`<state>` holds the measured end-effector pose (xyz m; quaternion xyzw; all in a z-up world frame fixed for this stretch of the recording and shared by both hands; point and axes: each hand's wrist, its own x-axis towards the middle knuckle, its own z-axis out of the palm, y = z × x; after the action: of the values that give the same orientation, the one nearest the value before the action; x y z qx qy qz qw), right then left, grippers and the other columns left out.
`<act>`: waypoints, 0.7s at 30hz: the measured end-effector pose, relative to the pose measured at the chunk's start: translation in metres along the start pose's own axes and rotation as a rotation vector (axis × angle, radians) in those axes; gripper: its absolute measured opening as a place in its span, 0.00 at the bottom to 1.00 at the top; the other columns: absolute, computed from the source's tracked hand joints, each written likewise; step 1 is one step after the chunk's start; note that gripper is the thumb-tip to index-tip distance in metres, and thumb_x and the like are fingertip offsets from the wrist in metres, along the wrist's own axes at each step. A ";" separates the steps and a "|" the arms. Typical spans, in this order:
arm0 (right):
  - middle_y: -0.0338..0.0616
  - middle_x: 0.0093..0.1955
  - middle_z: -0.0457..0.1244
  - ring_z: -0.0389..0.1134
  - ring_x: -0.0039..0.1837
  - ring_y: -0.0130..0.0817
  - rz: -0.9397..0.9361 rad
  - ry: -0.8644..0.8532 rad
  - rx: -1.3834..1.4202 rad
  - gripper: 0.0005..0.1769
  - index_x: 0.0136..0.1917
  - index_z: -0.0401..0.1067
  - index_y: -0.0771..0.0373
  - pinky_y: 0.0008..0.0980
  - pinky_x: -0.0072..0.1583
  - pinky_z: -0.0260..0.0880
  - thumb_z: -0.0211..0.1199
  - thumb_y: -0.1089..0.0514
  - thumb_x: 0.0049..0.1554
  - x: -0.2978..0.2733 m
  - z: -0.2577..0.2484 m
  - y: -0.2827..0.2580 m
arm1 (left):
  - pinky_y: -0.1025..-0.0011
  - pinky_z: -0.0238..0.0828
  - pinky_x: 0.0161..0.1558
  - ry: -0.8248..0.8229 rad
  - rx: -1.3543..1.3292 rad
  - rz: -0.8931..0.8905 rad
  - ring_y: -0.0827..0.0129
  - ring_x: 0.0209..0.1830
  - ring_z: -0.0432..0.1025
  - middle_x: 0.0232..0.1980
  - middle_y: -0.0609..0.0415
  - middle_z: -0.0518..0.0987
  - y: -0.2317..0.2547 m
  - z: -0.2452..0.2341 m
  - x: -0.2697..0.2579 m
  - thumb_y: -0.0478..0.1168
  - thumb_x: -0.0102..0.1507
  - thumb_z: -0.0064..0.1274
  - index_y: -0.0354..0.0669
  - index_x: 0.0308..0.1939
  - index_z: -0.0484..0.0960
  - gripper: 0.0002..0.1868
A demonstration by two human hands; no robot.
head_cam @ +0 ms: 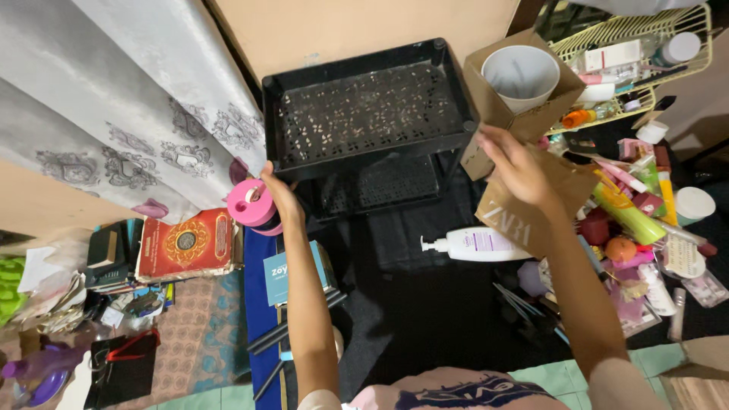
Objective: The person assembles a black plastic stand, then packs a lamp and a mug into a cardboard box. They place the box on the stand, arrange a ZARA paper bag and a small decorative item on top, and finally place a Zoya box and the decorative item on the stand.
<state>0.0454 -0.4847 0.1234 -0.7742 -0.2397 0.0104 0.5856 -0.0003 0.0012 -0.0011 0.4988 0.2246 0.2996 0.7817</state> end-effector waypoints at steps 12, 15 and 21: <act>0.57 0.59 0.49 0.57 0.58 0.38 0.158 0.082 0.451 0.36 0.84 0.52 0.65 0.49 0.61 0.75 0.44 0.42 0.71 0.055 0.049 0.058 | 0.62 0.62 0.59 0.074 -0.013 -0.009 0.63 0.63 0.67 0.66 0.53 0.74 -0.008 -0.008 0.005 0.67 0.64 0.38 0.46 0.68 0.69 0.38; 0.52 0.75 0.58 0.66 0.71 0.43 0.056 0.019 0.555 0.33 0.80 0.50 0.66 0.50 0.62 0.75 0.44 0.44 0.71 0.063 0.051 0.060 | 0.61 0.61 0.60 0.069 -0.006 -0.016 0.63 0.65 0.66 0.67 0.54 0.73 -0.006 -0.006 0.009 0.67 0.64 0.38 0.46 0.68 0.68 0.38; 0.51 0.76 0.58 0.65 0.73 0.45 0.057 0.021 0.626 0.29 0.79 0.52 0.64 0.54 0.64 0.73 0.44 0.47 0.71 0.073 0.050 0.056 | 0.59 0.62 0.62 0.036 -0.007 0.010 0.61 0.66 0.68 0.67 0.51 0.74 0.002 0.009 0.019 0.67 0.64 0.37 0.45 0.68 0.69 0.38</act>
<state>0.1152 -0.4229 0.0757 -0.5627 -0.1969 0.0921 0.7975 0.0185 0.0097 0.0036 0.4918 0.2349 0.3132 0.7777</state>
